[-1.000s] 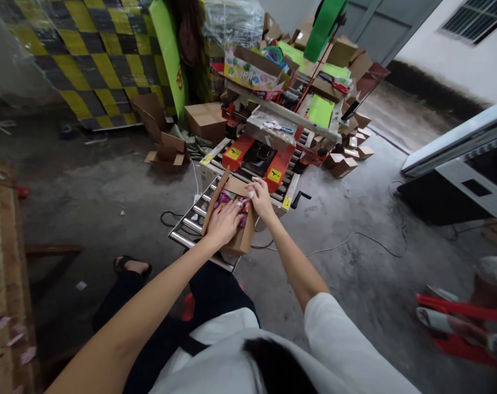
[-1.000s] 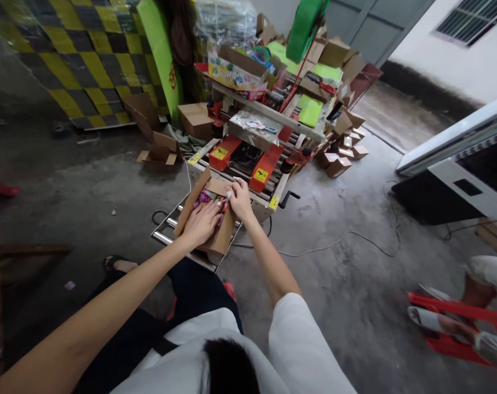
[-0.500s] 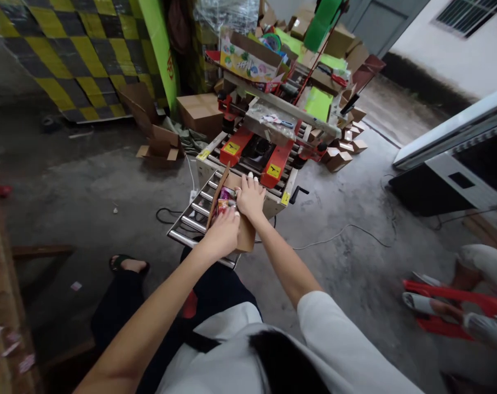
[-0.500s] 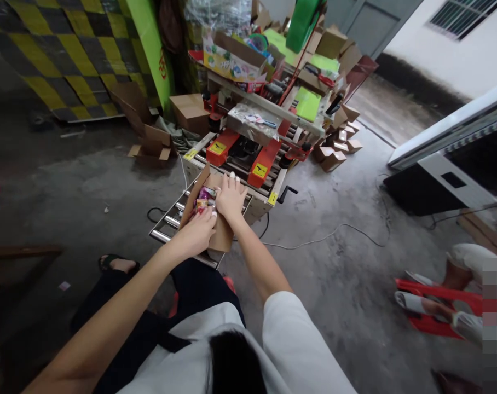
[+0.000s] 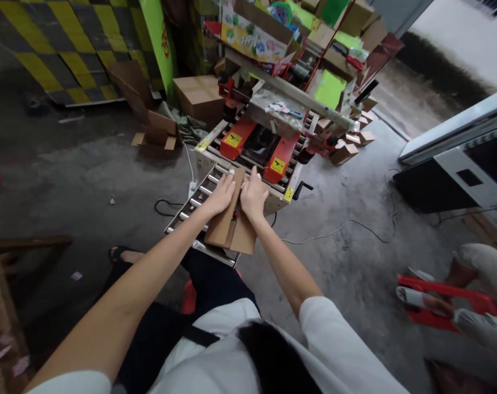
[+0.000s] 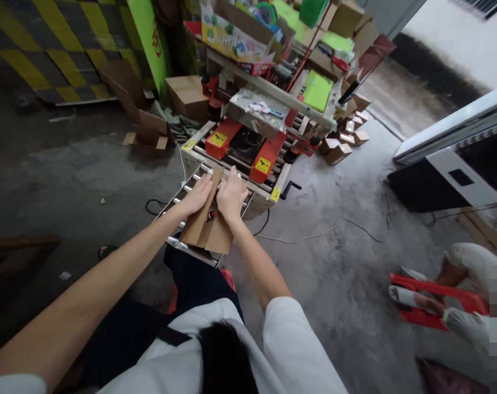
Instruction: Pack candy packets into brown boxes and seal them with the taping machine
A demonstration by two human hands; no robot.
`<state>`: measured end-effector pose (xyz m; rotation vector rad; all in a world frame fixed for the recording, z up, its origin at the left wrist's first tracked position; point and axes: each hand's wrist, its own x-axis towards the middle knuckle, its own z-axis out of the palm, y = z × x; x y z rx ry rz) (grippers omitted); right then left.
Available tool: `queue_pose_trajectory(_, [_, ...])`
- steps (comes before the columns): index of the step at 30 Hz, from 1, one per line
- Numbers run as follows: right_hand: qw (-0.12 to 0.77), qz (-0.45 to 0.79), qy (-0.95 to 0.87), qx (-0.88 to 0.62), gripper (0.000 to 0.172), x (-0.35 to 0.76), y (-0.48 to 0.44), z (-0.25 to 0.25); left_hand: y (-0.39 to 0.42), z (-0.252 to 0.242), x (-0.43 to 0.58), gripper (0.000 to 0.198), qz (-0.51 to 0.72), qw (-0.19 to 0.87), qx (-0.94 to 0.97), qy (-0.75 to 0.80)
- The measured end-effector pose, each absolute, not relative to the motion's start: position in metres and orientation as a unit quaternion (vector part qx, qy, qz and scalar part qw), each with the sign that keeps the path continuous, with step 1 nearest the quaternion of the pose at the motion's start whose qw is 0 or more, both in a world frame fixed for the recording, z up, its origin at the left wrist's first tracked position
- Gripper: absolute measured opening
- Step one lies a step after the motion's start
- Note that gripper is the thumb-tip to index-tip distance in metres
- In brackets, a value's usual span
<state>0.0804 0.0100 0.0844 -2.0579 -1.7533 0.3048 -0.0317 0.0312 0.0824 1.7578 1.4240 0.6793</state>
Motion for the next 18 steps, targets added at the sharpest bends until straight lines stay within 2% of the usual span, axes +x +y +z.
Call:
queue_pose_trajectory(2, [0.264, 0.133, -0.593, -0.749, 0.064, 0.083, 0.018, 0.083, 0.015, 0.084, -0.027, 0.055, 0.2, 0.311, 0.717, 0.591])
queue_pose_trajectory(4, [0.273, 0.145, -0.586, -0.749, 0.064, 0.084, 0.02, 0.085, 0.006, 0.089, -0.025, 0.055, 0.143, 0.255, 0.733, 0.615])
queue_pose_trajectory(7, [0.214, 0.162, -0.643, -0.717, 0.067, 0.083, -0.008, 0.09, 0.007, 0.094, -0.026, 0.056, 0.096, 0.248, 0.732, 0.627])
queue_pose_trajectory(9, [0.161, 0.175, -0.722, -0.65, 0.082, 0.08, -0.048, 0.091, 0.015, 0.092, -0.028, 0.056, 0.093, 0.278, 0.722, 0.627])
queue_pose_trajectory(11, [0.118, 0.177, -0.791, -0.574, 0.107, 0.077, -0.087, 0.088, 0.025, 0.085, -0.032, 0.055, 0.127, 0.31, 0.724, 0.603])
queue_pose_trajectory(13, [0.093, 0.163, -0.82, -0.541, 0.118, 0.075, -0.107, 0.081, 0.032, 0.076, -0.038, 0.053, 0.19, 0.34, 0.732, 0.559])
queue_pose_trajectory(15, [0.089, 0.147, -0.824, -0.539, 0.116, 0.079, -0.094, 0.076, 0.029, 0.066, -0.045, 0.053, 0.25, 0.359, 0.716, 0.544])
queue_pose_trajectory(18, [0.162, 0.152, -0.81, -0.543, 0.106, 0.105, -0.034, 0.087, -0.015, 0.06, -0.061, 0.056, 0.313, 0.345, 0.651, 0.599])
